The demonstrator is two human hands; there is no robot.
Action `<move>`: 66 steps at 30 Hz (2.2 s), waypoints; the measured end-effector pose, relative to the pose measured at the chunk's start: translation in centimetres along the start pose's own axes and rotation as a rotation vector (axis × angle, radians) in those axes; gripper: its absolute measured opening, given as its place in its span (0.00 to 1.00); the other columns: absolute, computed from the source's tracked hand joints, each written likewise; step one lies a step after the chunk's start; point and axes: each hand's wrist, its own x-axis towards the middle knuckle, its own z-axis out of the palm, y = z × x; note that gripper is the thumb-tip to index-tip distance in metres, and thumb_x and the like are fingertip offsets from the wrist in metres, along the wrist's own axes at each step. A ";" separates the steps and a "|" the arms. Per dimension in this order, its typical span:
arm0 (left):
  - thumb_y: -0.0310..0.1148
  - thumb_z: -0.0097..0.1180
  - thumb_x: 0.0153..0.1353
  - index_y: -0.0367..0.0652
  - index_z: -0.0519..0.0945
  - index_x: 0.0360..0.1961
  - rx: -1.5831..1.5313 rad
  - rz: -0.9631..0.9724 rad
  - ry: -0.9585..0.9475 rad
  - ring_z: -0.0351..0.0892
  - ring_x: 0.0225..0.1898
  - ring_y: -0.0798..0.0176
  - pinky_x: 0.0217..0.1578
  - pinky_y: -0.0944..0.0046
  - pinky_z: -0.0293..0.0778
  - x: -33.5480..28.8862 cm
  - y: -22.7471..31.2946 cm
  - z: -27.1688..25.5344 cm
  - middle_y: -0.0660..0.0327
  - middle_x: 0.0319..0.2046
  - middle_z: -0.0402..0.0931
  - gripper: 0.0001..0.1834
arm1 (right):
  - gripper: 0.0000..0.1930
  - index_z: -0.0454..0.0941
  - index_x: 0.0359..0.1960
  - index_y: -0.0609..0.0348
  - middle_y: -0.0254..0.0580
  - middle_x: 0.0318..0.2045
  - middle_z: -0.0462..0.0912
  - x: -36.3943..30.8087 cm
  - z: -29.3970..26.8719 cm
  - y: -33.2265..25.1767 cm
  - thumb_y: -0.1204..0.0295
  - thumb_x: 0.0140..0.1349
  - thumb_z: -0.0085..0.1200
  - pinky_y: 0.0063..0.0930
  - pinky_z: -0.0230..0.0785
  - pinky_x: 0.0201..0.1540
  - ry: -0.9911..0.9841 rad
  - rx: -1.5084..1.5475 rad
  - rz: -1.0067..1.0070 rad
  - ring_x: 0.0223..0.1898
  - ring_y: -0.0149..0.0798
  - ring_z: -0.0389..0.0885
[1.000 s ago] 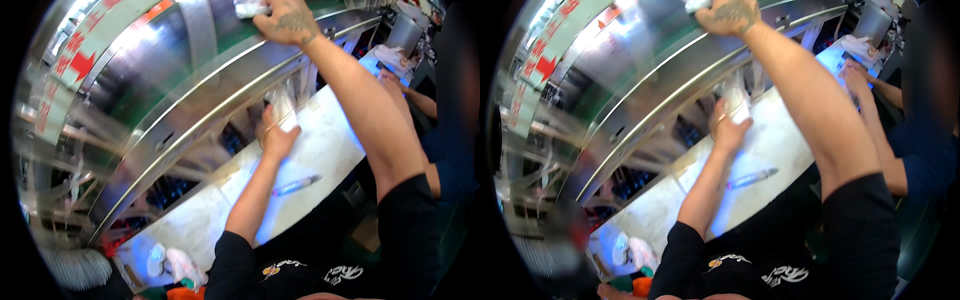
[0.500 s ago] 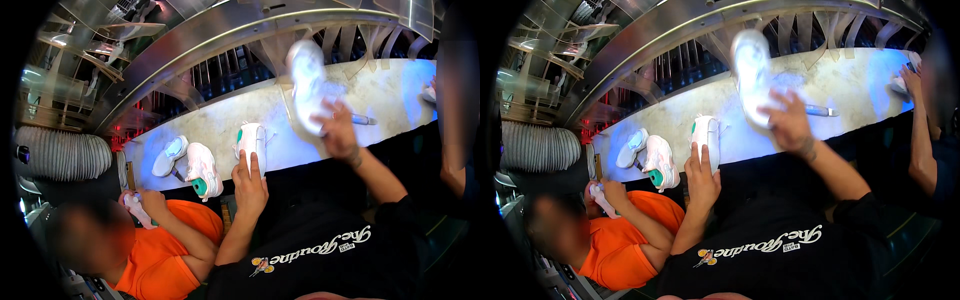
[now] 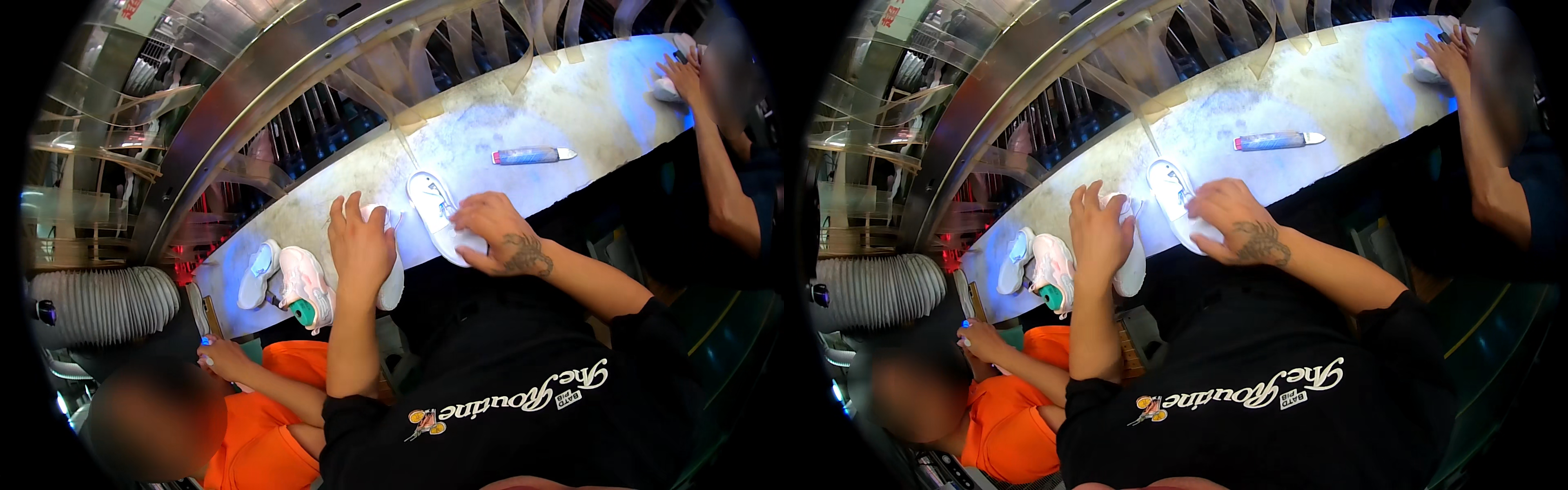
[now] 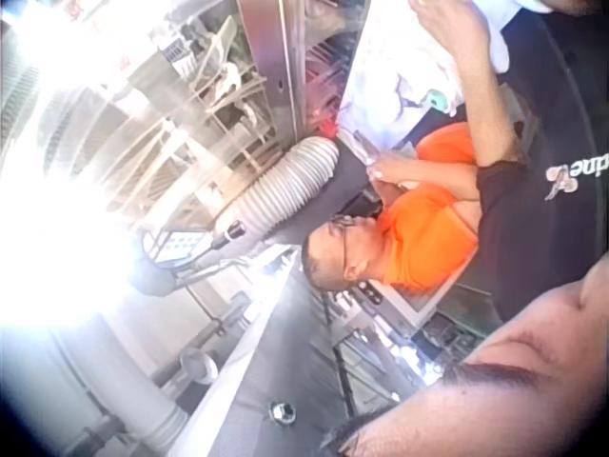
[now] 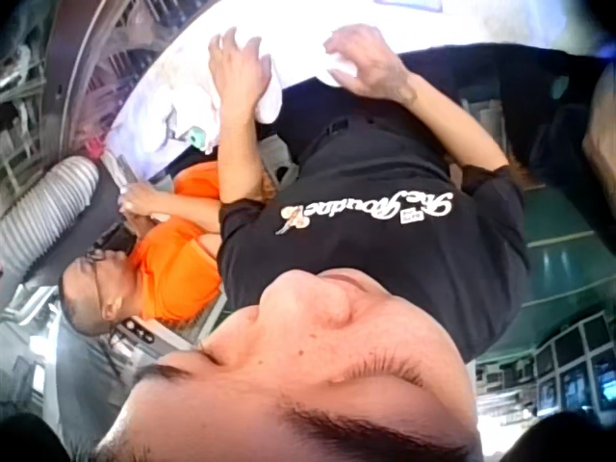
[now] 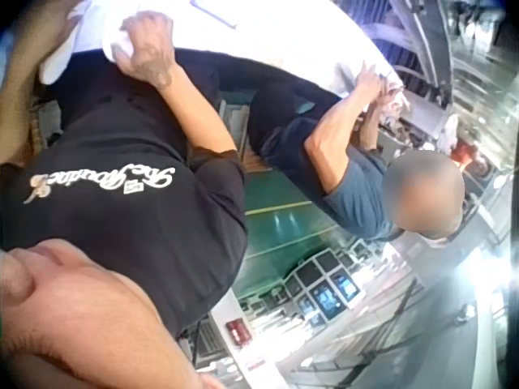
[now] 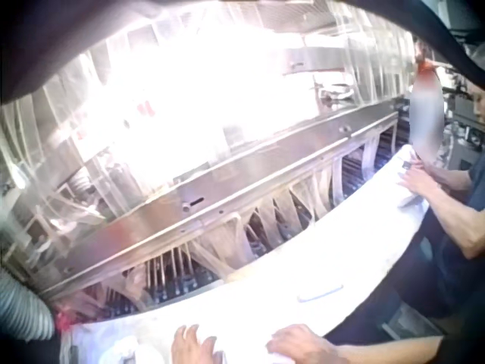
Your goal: The person cleans a white sneaker with a teal sole using a white cloth and a utility knife. They wipe the shoe's surface, scrape the sole, and apply a substance from a small bottle. The person handles the shoe one at a time, rotating it to access different areas.
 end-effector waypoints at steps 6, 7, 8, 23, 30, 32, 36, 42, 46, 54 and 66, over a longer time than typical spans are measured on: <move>0.35 0.75 0.60 0.44 0.92 0.47 -0.090 0.048 -0.005 0.68 0.75 0.34 0.72 0.37 0.68 1.5 1.0 0.9 0.45 0.68 0.77 0.15 | 0.21 0.83 0.54 0.56 0.48 0.54 0.85 5.4 2.4 2.1 0.64 0.62 0.72 0.49 0.71 0.64 0.082 -0.105 0.155 0.59 0.55 0.81; 0.35 0.74 0.60 0.43 0.92 0.47 -0.058 0.024 -0.027 0.67 0.75 0.34 0.73 0.37 0.67 1.5 1.0 1.1 0.45 0.68 0.77 0.15 | 0.21 0.83 0.55 0.56 0.47 0.54 0.85 6.3 2.9 2.5 0.64 0.63 0.72 0.49 0.72 0.64 0.042 -0.096 0.219 0.59 0.54 0.81; 0.35 0.74 0.60 0.41 0.92 0.46 -0.025 0.000 -0.049 0.67 0.76 0.34 0.74 0.37 0.66 1.5 0.9 1.2 0.44 0.68 0.77 0.15 | 0.21 0.83 0.55 0.56 0.47 0.55 0.85 6.9 3.3 2.9 0.63 0.63 0.72 0.49 0.72 0.64 0.003 -0.086 0.282 0.60 0.54 0.81; 0.22 0.70 0.62 0.36 0.82 0.39 -0.388 0.021 0.054 0.69 0.74 0.31 0.72 0.39 0.69 -0.7 -0.8 1.1 0.44 0.65 0.79 0.08 | 0.15 0.86 0.51 0.56 0.49 0.58 0.84 7.0 -0.1 3.8 0.69 0.64 0.70 0.45 0.78 0.62 -0.109 0.212 0.278 0.58 0.52 0.85; 0.19 0.67 0.63 0.37 0.79 0.43 -0.621 -0.011 0.221 0.78 0.60 0.35 0.66 0.42 0.73 0.6 -0.3 2.1 0.49 0.48 0.83 0.10 | 0.14 0.88 0.46 0.54 0.44 0.54 0.86 3.8 2.3 4.5 0.74 0.57 0.67 0.44 0.76 0.61 -0.142 -0.069 0.030 0.56 0.50 0.82; 0.19 0.67 0.63 0.38 0.80 0.43 -0.592 0.059 0.197 0.78 0.59 0.36 0.65 0.43 0.73 1.5 0.2 2.1 0.50 0.46 0.82 0.10 | 0.15 0.88 0.46 0.55 0.41 0.50 0.86 4.0 2.9 4.6 0.76 0.55 0.69 0.43 0.78 0.57 -0.131 -0.064 0.054 0.52 0.50 0.82; 0.19 0.67 0.63 0.39 0.79 0.43 -0.503 0.196 0.163 0.79 0.58 0.37 0.63 0.44 0.75 2.5 0.5 1.4 0.50 0.44 0.82 0.10 | 0.13 0.88 0.45 0.54 0.41 0.46 0.86 4.2 3.0 4.1 0.73 0.57 0.70 0.41 0.78 0.53 -0.075 -0.076 0.066 0.48 0.48 0.82; 0.18 0.64 0.62 0.37 0.78 0.48 -0.763 0.048 0.191 0.80 0.56 0.37 0.61 0.44 0.76 1.4 0.0 2.7 0.49 0.45 0.82 0.14 | 0.17 0.87 0.48 0.54 0.43 0.50 0.86 3.7 1.2 3.7 0.66 0.58 0.75 0.42 0.77 0.58 -0.133 0.015 -0.004 0.52 0.49 0.83; 0.20 0.65 0.60 0.35 0.77 0.53 -0.851 -0.063 0.064 0.79 0.61 0.38 0.64 0.44 0.75 0.8 0.4 1.6 0.47 0.52 0.82 0.19 | 0.20 0.86 0.51 0.54 0.42 0.54 0.85 3.3 0.5 3.8 0.65 0.58 0.75 0.43 0.77 0.59 -0.068 -0.004 -0.055 0.54 0.49 0.83; 0.24 0.70 0.57 0.39 0.84 0.54 -0.344 0.194 -0.011 0.73 0.70 0.29 0.71 0.39 0.71 1.4 -0.2 1.8 0.42 0.64 0.76 0.21 | 0.15 0.87 0.47 0.55 0.42 0.51 0.85 2.9 1.2 4.1 0.71 0.58 0.70 0.44 0.76 0.58 -0.063 -0.035 0.052 0.53 0.49 0.83; 0.25 0.70 0.60 0.40 0.84 0.45 -0.401 0.238 0.034 0.78 0.67 0.35 0.71 0.37 0.70 3.3 1.3 1.2 0.48 0.57 0.84 0.12 | 0.18 0.87 0.51 0.56 0.49 0.57 0.82 2.9 1.2 4.3 0.70 0.58 0.71 0.46 0.77 0.62 -0.035 -0.024 0.060 0.57 0.53 0.82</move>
